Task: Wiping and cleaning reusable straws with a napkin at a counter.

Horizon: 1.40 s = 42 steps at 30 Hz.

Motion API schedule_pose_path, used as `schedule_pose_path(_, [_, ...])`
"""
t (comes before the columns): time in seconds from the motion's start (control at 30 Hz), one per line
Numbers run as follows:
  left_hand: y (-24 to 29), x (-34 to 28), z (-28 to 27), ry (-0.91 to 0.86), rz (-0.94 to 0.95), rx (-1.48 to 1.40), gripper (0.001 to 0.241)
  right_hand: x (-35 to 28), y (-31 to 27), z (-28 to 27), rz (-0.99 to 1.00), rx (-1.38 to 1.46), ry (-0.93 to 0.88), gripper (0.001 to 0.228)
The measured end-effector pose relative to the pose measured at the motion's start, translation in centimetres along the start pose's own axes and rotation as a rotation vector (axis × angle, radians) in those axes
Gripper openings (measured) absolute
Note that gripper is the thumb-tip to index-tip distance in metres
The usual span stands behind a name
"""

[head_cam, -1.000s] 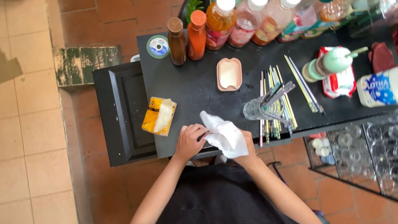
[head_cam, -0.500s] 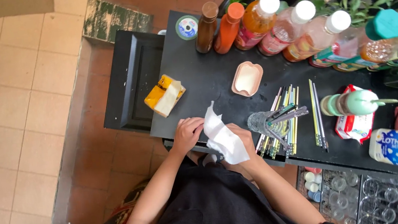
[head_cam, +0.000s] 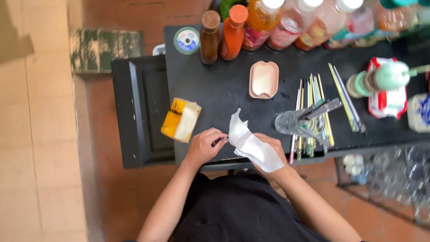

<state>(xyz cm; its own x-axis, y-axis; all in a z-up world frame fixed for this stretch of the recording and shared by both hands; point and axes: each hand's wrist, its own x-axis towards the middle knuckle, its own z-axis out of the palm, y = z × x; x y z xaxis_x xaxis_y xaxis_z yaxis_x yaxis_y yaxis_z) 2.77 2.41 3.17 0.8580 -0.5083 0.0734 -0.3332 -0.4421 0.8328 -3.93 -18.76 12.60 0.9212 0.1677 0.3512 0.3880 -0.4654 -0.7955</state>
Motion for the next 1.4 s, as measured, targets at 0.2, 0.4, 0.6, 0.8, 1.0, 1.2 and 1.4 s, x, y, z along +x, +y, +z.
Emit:
schedule_pose_path(0.2, [-3.8, 0.2, -1.3, -0.144, 0.224, -0.125, 0.010, -0.7, -2.5, 4.5, 0.041, -0.105, 0.229, 0.027])
schedule_pose_path(0.4, [-4.9, 1.0, -2.6, -0.308, 0.398, -0.139, 0.021, -1.6, -4.7, 10.3, 0.099, -0.165, 0.567, 0.028])
schedule_pose_path(0.6, [-7.7, 0.4, -1.5, -0.360, 0.396, -0.101, 0.016, -4.4, -3.2, 13.7, 0.386, -0.157, 0.660, 0.024])
schedule_pose_path(0.8, [-5.8, 0.6, -2.9, -0.429, 0.431, -0.095, 0.025, -4.7, -4.6, 13.4, 0.486, -0.089, 0.602, 0.016])
schedule_pose_path(1.0, [-7.1, 0.1, -2.1, -0.370, 0.492, -0.102, 0.023, -3.2, -7.1, 11.7, 0.106, -0.199, 0.634, 0.028])
schedule_pose_path(1.2, [-5.5, 0.2, -3.1, -0.386, 0.466, -0.118, 0.015, -2.9, -7.6, 11.9, 0.171, -0.257, 0.737, 0.030])
schedule_pose_path(1.4, [-3.7, 0.1, -4.0, -0.369, 0.414, -0.139, 0.012, -2.1, -7.7, 9.8, 0.070, -0.353, 0.668, 0.023])
